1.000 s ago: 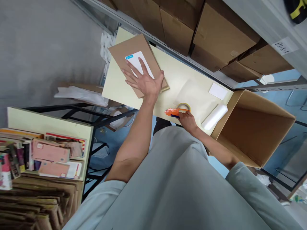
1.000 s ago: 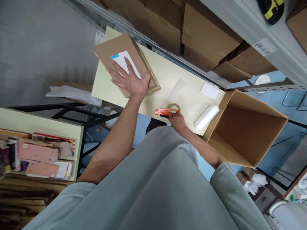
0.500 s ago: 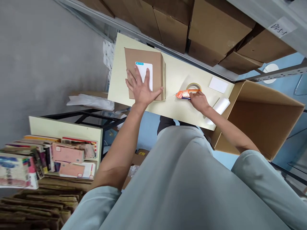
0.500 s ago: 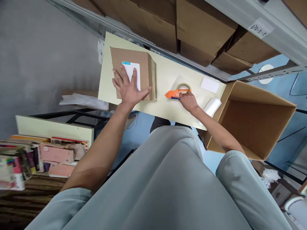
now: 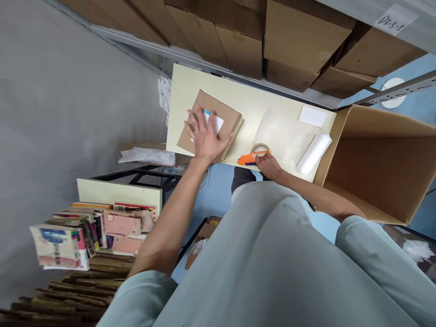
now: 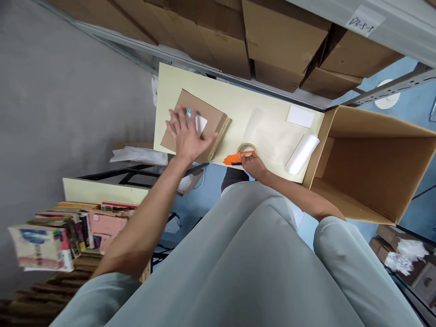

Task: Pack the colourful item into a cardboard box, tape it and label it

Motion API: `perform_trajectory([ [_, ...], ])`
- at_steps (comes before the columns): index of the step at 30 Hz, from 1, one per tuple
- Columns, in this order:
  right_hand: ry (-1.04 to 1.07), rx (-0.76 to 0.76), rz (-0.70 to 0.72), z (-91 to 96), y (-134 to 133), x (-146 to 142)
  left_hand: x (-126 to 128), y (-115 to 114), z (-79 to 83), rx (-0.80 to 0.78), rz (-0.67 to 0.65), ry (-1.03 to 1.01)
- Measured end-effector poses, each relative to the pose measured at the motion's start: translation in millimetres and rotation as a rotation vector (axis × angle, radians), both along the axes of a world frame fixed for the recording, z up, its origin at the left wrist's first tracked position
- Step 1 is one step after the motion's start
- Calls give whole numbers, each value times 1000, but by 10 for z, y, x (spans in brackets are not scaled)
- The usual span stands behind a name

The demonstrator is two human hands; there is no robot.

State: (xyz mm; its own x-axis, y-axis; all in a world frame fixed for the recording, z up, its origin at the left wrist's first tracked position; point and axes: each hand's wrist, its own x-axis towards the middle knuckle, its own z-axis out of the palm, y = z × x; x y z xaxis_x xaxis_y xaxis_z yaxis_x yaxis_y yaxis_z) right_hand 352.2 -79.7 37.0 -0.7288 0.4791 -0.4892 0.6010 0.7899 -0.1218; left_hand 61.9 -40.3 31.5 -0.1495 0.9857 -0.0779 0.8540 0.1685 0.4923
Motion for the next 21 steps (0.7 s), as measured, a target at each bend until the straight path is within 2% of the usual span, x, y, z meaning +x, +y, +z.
perform_trajectory([
  [2, -5, 4, -29, -40, -42, 7, 174, 293, -170, 73, 254, -46],
  [3, -4, 8, -39, -56, -55, 16, 252, 446, -245, 82, 336, -74],
  [4, -1, 13, -47, -68, -66, 25, 320, 586, -306, 78, 361, -103],
  [6, 7, 23, -55, -76, -89, 36, 430, 792, -370, 68, 330, -174],
  [8, 19, 34, -51, -63, -118, 28, 526, 873, -358, 87, 280, -247],
  [11, 45, 26, -4, -17, -164, -40, 666, 801, -260, 138, 314, -285],
  [14, 71, -10, 45, 24, -194, -161, 777, 633, -165, 136, 370, -180],
  [17, 88, -34, 45, 38, -191, -224, 829, 502, -105, 92, 327, -102],
  [19, 77, -45, 28, 44, -161, -143, 843, 460, -62, 53, 291, -97],
  [21, 50, -58, -4, 70, -96, 75, 855, 447, -7, 14, 276, -98],
])
